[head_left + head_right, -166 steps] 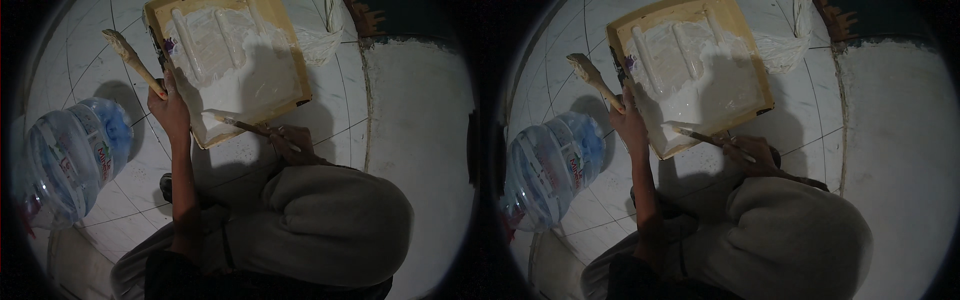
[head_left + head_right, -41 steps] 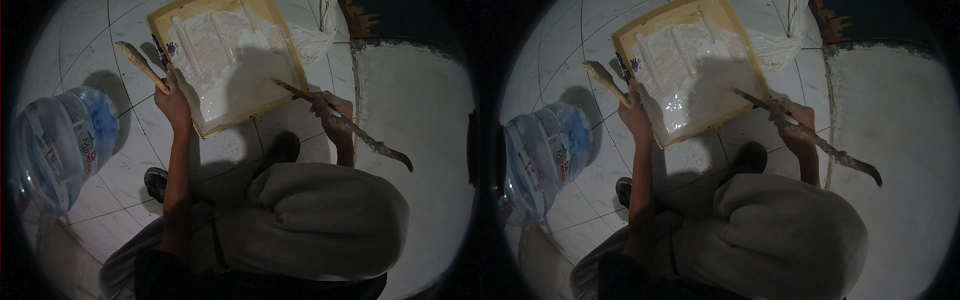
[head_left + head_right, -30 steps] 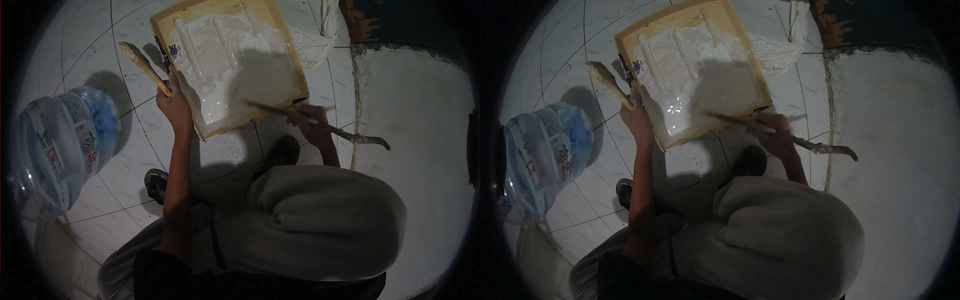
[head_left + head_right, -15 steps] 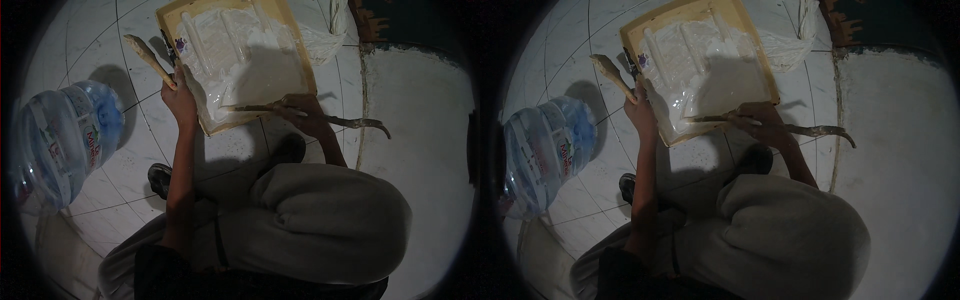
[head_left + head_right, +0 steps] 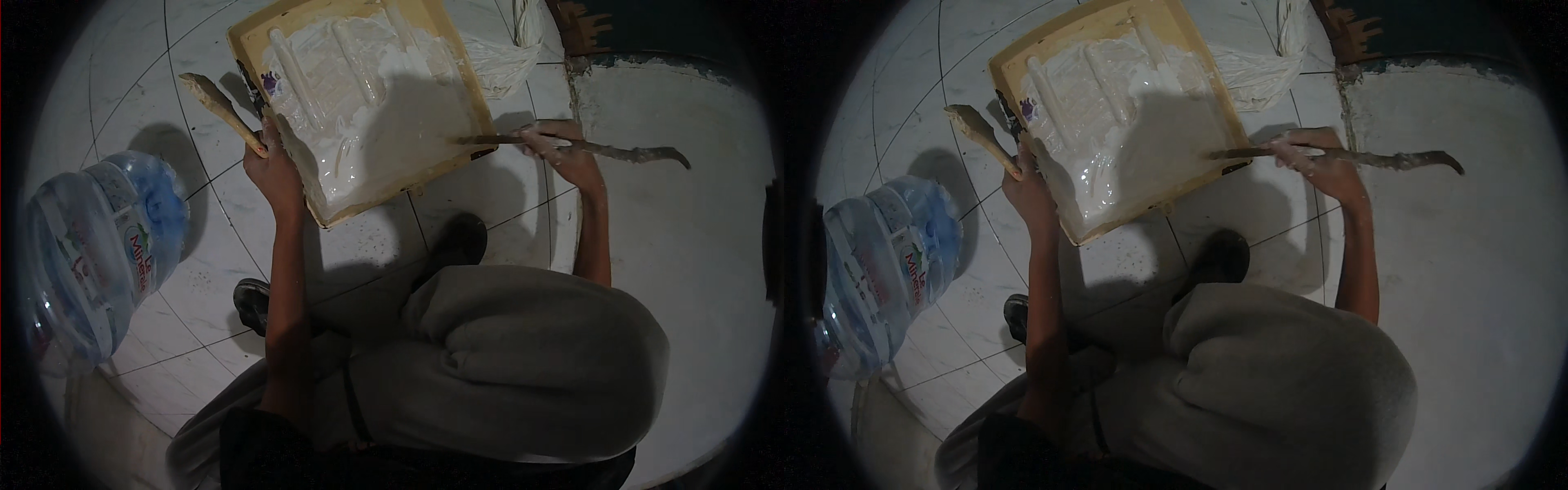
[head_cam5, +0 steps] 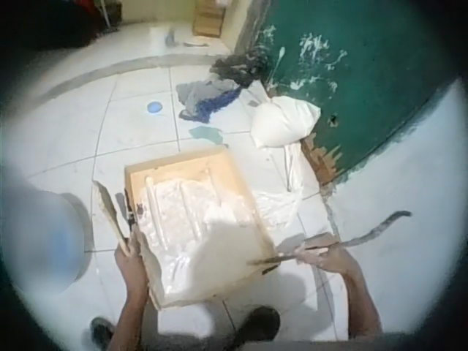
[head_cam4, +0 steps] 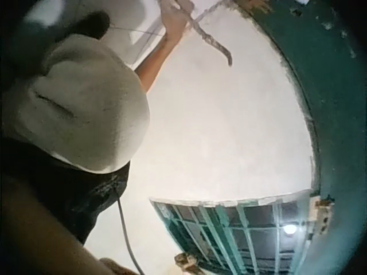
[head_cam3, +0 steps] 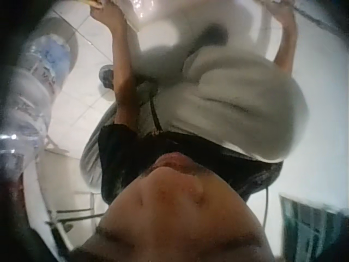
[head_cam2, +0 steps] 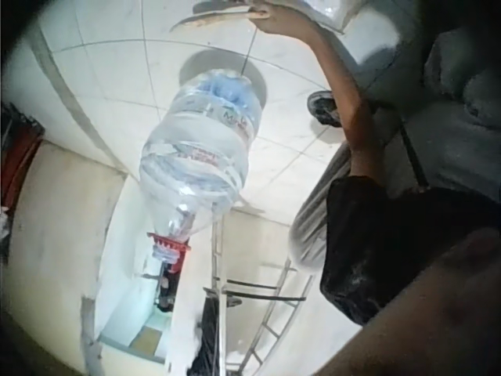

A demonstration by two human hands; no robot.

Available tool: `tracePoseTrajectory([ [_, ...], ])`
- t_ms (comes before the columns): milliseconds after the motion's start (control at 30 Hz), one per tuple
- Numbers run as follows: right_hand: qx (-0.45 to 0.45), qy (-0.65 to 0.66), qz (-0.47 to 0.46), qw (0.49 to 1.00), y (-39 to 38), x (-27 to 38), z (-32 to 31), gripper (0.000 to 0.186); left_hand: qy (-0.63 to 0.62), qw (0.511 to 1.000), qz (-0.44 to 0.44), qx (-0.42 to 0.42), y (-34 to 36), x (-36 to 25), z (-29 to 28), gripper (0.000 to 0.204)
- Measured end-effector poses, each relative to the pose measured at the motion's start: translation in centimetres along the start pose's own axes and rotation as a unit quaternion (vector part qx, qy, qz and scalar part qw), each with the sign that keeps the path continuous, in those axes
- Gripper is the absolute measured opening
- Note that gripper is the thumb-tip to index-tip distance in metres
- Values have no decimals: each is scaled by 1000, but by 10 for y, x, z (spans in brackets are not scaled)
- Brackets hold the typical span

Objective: Pour water into a paint tray and mix it with white paint using a brush and a stick.

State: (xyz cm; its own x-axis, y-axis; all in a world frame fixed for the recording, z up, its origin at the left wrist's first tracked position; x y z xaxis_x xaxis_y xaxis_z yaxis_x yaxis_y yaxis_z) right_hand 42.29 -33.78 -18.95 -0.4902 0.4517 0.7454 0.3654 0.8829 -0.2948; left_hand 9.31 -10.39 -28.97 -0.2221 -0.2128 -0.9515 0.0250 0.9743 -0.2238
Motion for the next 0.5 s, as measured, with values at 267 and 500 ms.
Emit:
tracePoseTrajectory([
  [267, -7, 38, -84, 996, 16, 8, 14, 14, 1, 1000, 14, 6, 1, -9, 3, 34],
  [500, 88, -6, -91, 992, 24, 22, 93, 26, 5, 1000, 7, 7, -6, -8, 9, 32],
])
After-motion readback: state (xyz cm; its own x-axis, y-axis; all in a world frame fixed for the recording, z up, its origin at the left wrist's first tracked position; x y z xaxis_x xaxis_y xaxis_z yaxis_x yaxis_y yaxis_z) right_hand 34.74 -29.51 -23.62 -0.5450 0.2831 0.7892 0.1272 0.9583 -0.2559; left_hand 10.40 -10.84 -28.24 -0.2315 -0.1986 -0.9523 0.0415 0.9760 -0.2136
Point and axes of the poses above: each hand's wrist, its own y-axis towards the middle knuckle, its own z-axis out of the palm, x = y × z, the point moved 10 cm from there along y, towards the middle knuckle
